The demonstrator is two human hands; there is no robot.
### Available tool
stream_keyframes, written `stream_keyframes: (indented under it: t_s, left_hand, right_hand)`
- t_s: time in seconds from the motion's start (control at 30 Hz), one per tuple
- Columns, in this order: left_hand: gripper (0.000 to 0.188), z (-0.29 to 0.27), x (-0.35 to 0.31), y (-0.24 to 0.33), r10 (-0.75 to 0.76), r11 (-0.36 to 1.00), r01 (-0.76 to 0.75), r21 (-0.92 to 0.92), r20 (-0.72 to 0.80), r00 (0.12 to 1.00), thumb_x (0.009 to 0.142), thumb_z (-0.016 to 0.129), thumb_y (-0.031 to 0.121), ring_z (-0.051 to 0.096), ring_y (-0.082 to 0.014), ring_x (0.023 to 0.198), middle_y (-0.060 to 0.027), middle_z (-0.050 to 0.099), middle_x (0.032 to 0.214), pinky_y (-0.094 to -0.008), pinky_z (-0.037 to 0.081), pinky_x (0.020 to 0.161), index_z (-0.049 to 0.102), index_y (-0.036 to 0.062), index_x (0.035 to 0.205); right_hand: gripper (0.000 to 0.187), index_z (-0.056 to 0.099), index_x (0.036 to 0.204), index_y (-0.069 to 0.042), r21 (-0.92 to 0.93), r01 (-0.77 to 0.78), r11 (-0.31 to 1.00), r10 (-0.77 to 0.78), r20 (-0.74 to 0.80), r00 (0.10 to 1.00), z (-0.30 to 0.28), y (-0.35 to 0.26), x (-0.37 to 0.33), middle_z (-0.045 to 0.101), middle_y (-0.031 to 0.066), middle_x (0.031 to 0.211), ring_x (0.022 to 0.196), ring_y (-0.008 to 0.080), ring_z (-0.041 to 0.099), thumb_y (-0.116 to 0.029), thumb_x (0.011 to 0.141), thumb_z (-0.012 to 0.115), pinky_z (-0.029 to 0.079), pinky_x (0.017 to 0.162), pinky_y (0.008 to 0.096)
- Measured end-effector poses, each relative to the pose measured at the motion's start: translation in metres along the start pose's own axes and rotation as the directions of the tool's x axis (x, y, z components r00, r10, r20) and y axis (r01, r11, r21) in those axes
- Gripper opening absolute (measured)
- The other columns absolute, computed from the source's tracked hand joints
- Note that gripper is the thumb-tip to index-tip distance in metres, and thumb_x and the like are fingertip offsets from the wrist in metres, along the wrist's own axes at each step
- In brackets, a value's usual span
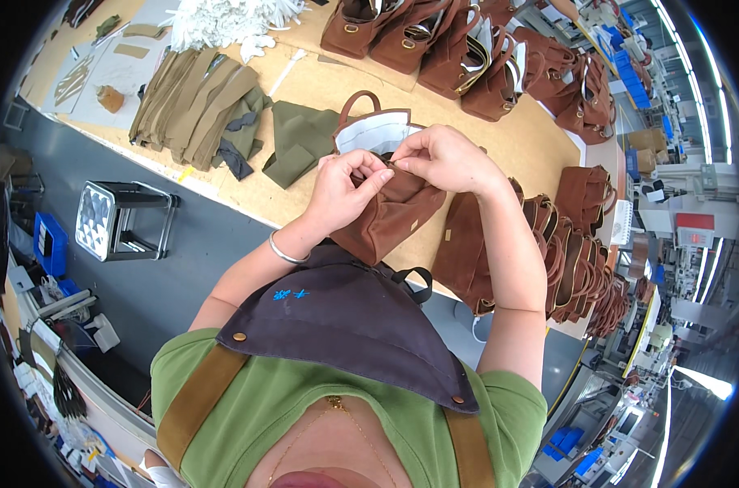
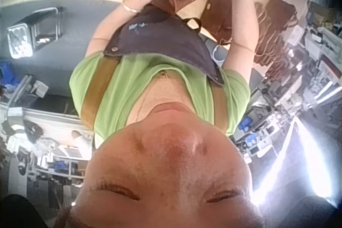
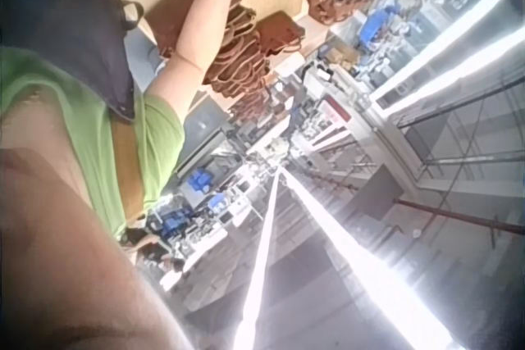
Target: Assembling and inspecting leather tote bags at a workshop station.
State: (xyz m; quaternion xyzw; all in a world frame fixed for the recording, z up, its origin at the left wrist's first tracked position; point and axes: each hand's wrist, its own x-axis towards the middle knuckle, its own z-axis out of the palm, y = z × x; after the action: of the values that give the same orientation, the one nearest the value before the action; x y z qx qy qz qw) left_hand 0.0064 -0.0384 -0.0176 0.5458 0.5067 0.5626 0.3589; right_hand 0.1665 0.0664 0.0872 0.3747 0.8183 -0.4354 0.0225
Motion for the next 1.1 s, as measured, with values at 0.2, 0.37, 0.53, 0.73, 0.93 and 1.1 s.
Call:
stream_keyframes:
  t_s: [0.2, 0.37, 0.53, 0.73, 0.93, 1.1]
  left_hand:
    - [0.012, 0.001, 0.0, -0.001, -0.004, 1.0, 0.004, -0.004, -0.007, 1.0, 0.086, 0.074, 0.007, 0.063, -0.0063, 0.059, -0.0041, 0.069, 0.067, -0.0222, 0.05, 0.058, 0.068, -0.0007, 0.079]
    - [0.013, 0.001, -0.001, 0.002, 0.016, 1.0, -0.016, 0.015, -0.015, 1.0, 0.085, 0.074, 0.007, 0.062, -0.0066, 0.059, -0.0041, 0.068, 0.066, -0.0226, 0.05, 0.057, 0.066, -0.0001, 0.077]
    - [0.013, 0.002, -0.001, -0.001, 0.026, 0.999, -0.025, 0.023, -0.023, 0.999, 0.084, 0.073, 0.007, 0.062, -0.007, 0.058, -0.0043, 0.068, 0.066, -0.0227, 0.049, 0.057, 0.065, 0.0, 0.076]
    - [0.011, 0.001, 0.0, -0.001, 0.053, 0.999, -0.053, -0.004, -0.022, 0.998, 0.084, 0.072, 0.005, 0.062, -0.007, 0.059, -0.0045, 0.068, 0.068, -0.0228, 0.049, 0.057, 0.065, -0.0005, 0.078]
    - [0.01, 0.001, -0.001, -0.003, 0.008, 0.999, -0.008, -0.038, -0.002, 1.0, 0.084, 0.071, 0.004, 0.063, -0.0068, 0.062, -0.0043, 0.068, 0.07, -0.0228, 0.05, 0.06, 0.065, -0.001, 0.079]
    - [0.008, -0.004, -0.002, 0.0, 0.013, 0.992, -0.014, -0.125, -0.01, 1.0, 0.083, 0.071, 0.003, 0.064, -0.0082, 0.064, -0.0045, 0.069, 0.074, -0.0239, 0.05, 0.061, 0.065, -0.0004, 0.081]
  right_hand:
    - [0.013, 0.072, 0.095, 0.0, -0.004, -0.04, 0.999, 0.04, -0.01, 0.999, 0.002, -0.001, -0.002, 0.071, 0.0068, 0.079, 0.074, 0.0106, 0.063, -0.009, 0.088, 0.067, 0.051, 0.072, 0.0284]
    - [0.013, 0.072, 0.095, 0.001, 0.072, -0.008, 0.997, 0.009, -0.016, 1.0, 0.004, 0.0, -0.005, 0.071, 0.006, 0.078, 0.073, 0.0096, 0.062, -0.009, 0.087, 0.067, 0.051, 0.07, 0.0286]
    - [0.012, 0.071, 0.096, 0.002, 0.101, -0.019, 0.995, 0.016, 0.032, 0.999, 0.004, -0.004, -0.004, 0.07, 0.0033, 0.084, 0.077, 0.007, 0.062, -0.007, 0.088, 0.069, 0.051, 0.071, 0.0243]
    - [0.013, 0.073, 0.092, 0.001, 0.178, -0.055, 0.982, 0.057, -0.005, 0.998, 0.008, 0.0, -0.002, 0.071, 0.0031, 0.08, 0.072, 0.0065, 0.061, -0.009, 0.084, 0.074, 0.052, 0.07, 0.0246]
    - [0.01, 0.071, 0.094, 0.002, 0.227, -0.098, 0.969, 0.093, 0.033, 0.995, 0.007, 0.001, 0.001, 0.07, 0.0025, 0.083, 0.075, 0.0055, 0.062, -0.004, 0.086, 0.071, 0.051, 0.071, 0.0226]
    - [0.006, 0.069, 0.093, 0.002, 0.173, -0.097, 0.98, 0.097, 0.003, 0.995, 0.012, -0.002, -0.001, 0.066, -0.0011, 0.081, 0.075, 0.0048, 0.058, -0.002, 0.088, 0.068, 0.048, 0.068, 0.0216]
